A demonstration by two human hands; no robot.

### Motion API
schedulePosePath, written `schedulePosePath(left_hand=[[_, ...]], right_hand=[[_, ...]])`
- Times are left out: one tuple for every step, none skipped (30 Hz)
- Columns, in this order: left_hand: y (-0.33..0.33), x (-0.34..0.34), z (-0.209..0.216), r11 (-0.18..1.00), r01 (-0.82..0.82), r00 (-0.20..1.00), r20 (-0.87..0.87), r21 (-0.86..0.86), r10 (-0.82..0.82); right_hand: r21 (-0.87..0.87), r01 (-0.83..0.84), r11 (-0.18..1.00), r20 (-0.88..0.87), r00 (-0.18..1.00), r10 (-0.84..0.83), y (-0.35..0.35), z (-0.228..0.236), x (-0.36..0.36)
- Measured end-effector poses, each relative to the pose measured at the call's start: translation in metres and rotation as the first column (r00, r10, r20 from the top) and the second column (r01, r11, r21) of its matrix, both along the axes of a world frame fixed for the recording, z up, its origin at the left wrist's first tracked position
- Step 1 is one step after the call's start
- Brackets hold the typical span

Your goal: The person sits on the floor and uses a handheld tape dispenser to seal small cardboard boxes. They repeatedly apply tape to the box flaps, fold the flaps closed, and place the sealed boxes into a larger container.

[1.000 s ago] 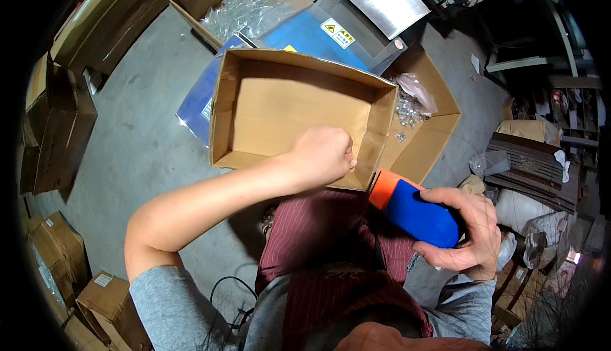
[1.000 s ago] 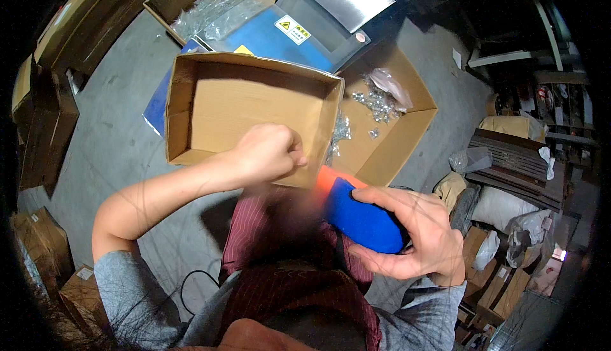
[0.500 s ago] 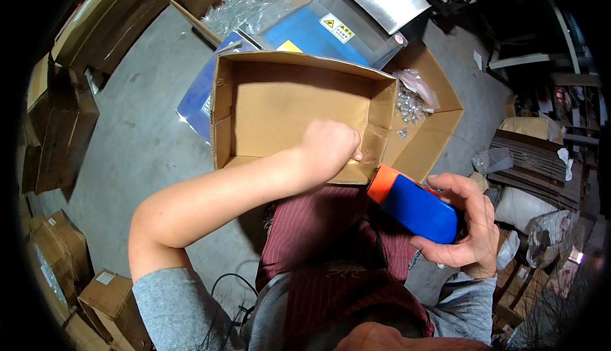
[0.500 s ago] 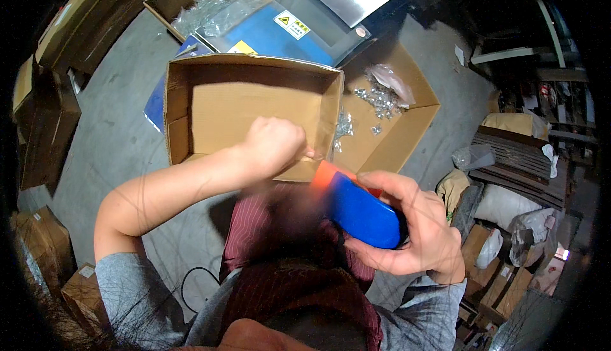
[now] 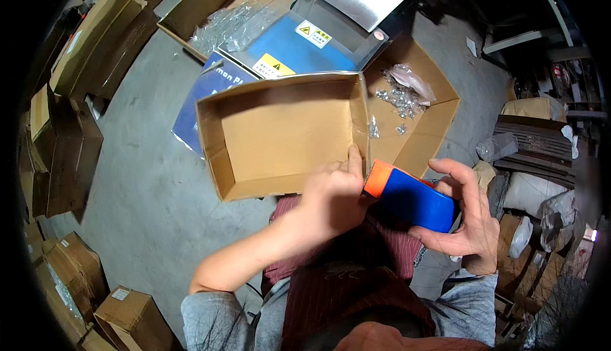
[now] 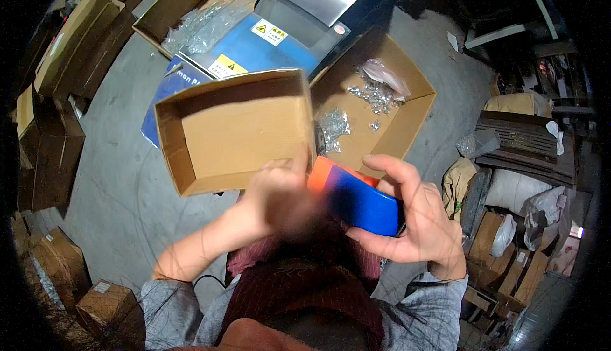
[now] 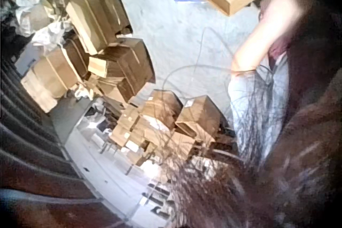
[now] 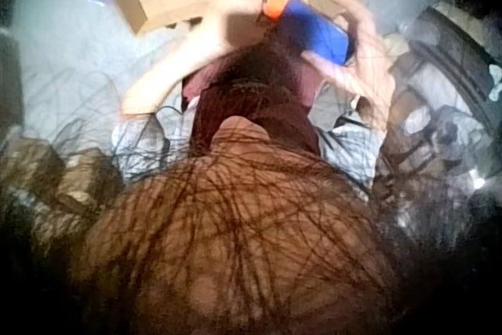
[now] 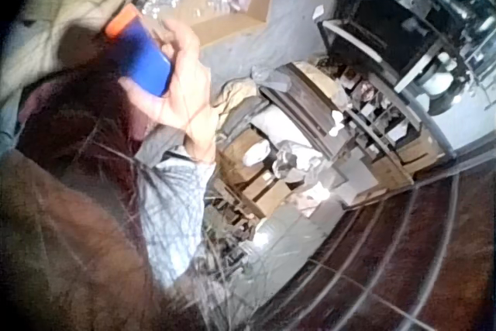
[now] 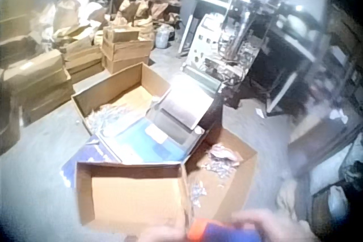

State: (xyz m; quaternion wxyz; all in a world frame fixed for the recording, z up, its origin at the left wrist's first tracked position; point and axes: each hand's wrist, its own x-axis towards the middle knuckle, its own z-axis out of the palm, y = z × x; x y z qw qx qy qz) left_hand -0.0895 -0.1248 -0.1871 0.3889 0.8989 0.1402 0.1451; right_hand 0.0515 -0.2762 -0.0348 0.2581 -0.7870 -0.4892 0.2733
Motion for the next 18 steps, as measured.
schedulePosePath(left_hand=[[-0.009,0.005,-0.002,0.991,-0.063,0.997,-0.033,0.115,0.067],[-0.015,0.009,-0.012,0.966,-0.125,0.992,0.039,0.226,0.119],[-0.017,0.012,-0.015,0.958,-0.133,0.991,0.049,0.255,0.125],[-0.018,0.014,-0.017,0.948,-0.143,0.990,0.059,0.285,0.131],[-0.020,0.015,-0.018,0.937,-0.154,0.988,0.071,0.314,0.138],[-0.019,0.014,-0.013,0.944,-0.145,0.989,0.069,0.297,0.130],[-0.019,0.008,-0.006,0.950,-0.138,0.990,0.068,0.280,0.124],[-0.018,0.001,0.004,0.955,-0.133,0.991,0.067,0.264,0.120],[-0.016,-0.006,0.021,0.959,-0.146,0.985,0.126,0.244,0.118],[-0.015,-0.010,0.042,0.969,-0.125,0.977,0.197,0.212,0.083],[-0.011,-0.014,0.057,0.976,-0.120,0.965,0.251,0.180,0.073],[-0.009,-0.019,0.073,0.985,-0.105,0.957,0.283,0.135,0.063],[-0.008,-0.022,0.089,0.992,-0.083,0.947,0.317,0.093,0.050],[-0.007,-0.024,0.102,0.997,-0.057,0.936,0.351,0.051,0.036],[-0.008,-0.025,0.113,1.000,-0.030,0.934,0.356,-0.006,0.030],[-0.009,-0.026,0.123,0.998,0.000,0.932,0.361,-0.064,0.023],[-0.010,-0.025,0.130,0.992,0.032,0.931,0.365,-0.122,0.015],[-0.011,-0.027,0.132,0.978,0.066,0.937,0.349,-0.197,0.007]], right_hand=[[0.016,-0.012,1.000,0.015,1.000,0.012,-0.003,-0.002,0.002],[0.032,-0.025,0.999,0.030,0.999,0.024,-0.006,-0.005,0.006],[0.050,-0.038,0.998,0.042,0.998,0.036,-0.009,-0.008,0.010],[0.055,-0.039,0.998,0.054,0.998,0.036,-0.011,-0.008,0.014],[0.059,-0.041,0.997,0.067,0.997,0.037,-0.012,-0.008,0.017],[0.068,-0.045,0.997,0.074,0.996,0.040,-0.012,-0.009,0.022],[0.052,-0.053,0.997,0.073,0.996,0.050,-0.013,-0.003,0.026],[0.036,-0.063,0.997,0.071,0.996,0.061,-0.014,0.010,0.029],[0.043,-0.025,0.999,0.040,0.999,0.023,-0.018,0.022,0.029],[0.100,0.078,0.992,-0.010,0.997,-0.078,-0.029,0.032,0.022],[0.187,0.152,0.971,-0.077,0.987,-0.140,-0.032,0.036,0.019],[0.289,0.168,0.942,-0.107,0.984,-0.143,-0.034,0.036,0.016],[0.391,0.095,0.915,-0.030,0.995,-0.091,-0.034,0.036,0.015],[0.480,0.021,0.877,0.057,0.997,-0.055,-0.034,0.038,0.014],[0.546,-0.085,0.834,0.113,0.993,0.028,-0.028,0.042,0.021],[0.549,-0.159,0.821,0.184,0.981,0.067,-0.029,0.047,0.023],[0.550,-0.232,0.802,0.256,0.961,0.103,-0.031,0.054,0.025],[0.494,-0.271,0.827,0.331,0.937,0.109,-0.035,0.061,0.024]])
